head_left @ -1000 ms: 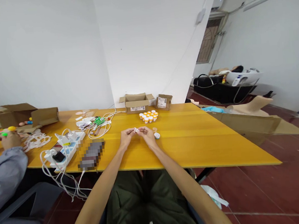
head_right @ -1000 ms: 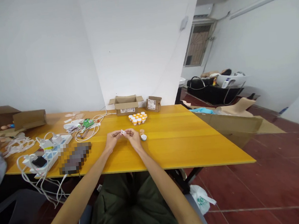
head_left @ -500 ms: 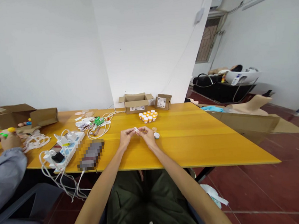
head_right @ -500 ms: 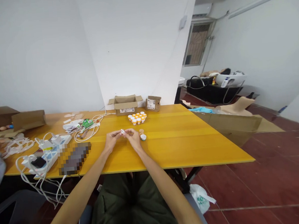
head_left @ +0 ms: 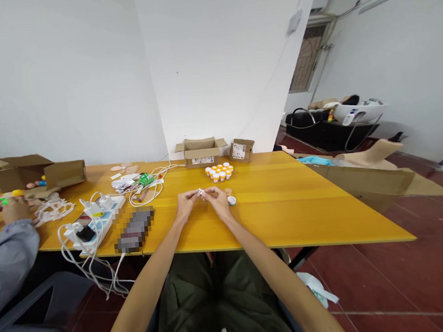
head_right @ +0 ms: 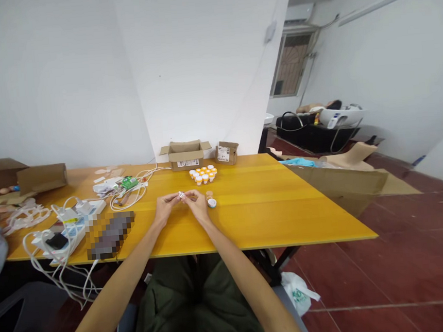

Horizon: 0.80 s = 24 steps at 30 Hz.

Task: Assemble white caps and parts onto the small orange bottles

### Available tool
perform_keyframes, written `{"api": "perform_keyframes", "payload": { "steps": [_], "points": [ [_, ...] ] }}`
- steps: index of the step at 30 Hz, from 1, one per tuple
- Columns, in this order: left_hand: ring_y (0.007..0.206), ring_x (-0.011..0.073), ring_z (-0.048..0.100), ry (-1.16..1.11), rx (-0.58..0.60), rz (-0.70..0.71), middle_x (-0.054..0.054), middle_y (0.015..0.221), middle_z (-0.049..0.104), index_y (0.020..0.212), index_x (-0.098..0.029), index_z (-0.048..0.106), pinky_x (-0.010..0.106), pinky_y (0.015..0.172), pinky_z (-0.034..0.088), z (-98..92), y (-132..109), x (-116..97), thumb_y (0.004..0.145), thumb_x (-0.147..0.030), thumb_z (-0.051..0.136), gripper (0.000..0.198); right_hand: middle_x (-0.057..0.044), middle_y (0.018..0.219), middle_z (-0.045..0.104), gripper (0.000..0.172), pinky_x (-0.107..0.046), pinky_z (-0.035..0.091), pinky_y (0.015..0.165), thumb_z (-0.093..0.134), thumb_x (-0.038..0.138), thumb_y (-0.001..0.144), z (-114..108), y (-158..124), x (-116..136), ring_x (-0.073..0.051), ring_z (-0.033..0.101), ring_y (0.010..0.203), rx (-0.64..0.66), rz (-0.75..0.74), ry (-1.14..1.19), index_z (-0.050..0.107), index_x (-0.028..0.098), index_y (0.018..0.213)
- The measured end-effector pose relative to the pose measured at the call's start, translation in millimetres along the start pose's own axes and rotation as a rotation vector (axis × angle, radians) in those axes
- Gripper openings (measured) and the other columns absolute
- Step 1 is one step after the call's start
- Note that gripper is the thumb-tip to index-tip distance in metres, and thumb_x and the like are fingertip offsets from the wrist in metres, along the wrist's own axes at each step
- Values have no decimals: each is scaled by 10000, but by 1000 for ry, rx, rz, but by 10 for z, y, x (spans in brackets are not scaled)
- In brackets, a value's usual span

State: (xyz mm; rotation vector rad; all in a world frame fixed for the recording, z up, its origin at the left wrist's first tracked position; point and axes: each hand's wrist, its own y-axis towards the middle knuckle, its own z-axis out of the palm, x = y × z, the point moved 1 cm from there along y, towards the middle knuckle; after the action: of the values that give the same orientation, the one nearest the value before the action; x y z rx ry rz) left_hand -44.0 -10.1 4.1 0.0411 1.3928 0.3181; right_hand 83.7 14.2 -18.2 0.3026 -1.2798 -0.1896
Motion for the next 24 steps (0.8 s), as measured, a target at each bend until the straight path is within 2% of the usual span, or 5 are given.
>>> {"api": "perform_keyframes", "payload": {
  "steps": [12, 18, 24],
  "points": [
    [1039, 333, 711, 15, 51, 28, 79, 835, 796, 757, -201, 802, 491, 988, 524, 23, -35, -50, 549, -308, 896, 252, -11, 694, 698, 316, -349, 589, 677, 808, 457, 583, 6, -33, 83, -190, 684, 641, -38, 14, 36, 628, 217, 683],
    [1060, 324, 704, 38, 95, 29, 82, 897, 798, 735, -193, 801, 487, 1060, 469, 45, -52, -88, 556, -378, 887, 272, -7, 686, 697, 346, -340, 587, 664, 827, 476, 550, 21, -36, 82, -188, 682, 645, -57, 28, 70, 630, 216, 667],
    [1074, 322, 697, 41, 104, 16, 80, 901, 798, 746, -198, 804, 476, 1057, 468, 47, -50, -92, 570, -362, 879, 252, -9, 677, 704, 345, -346, 587, 663, 826, 492, 566, 11, -33, 79, -191, 682, 636, -38, 18, 71, 632, 222, 660]
  ]
}}
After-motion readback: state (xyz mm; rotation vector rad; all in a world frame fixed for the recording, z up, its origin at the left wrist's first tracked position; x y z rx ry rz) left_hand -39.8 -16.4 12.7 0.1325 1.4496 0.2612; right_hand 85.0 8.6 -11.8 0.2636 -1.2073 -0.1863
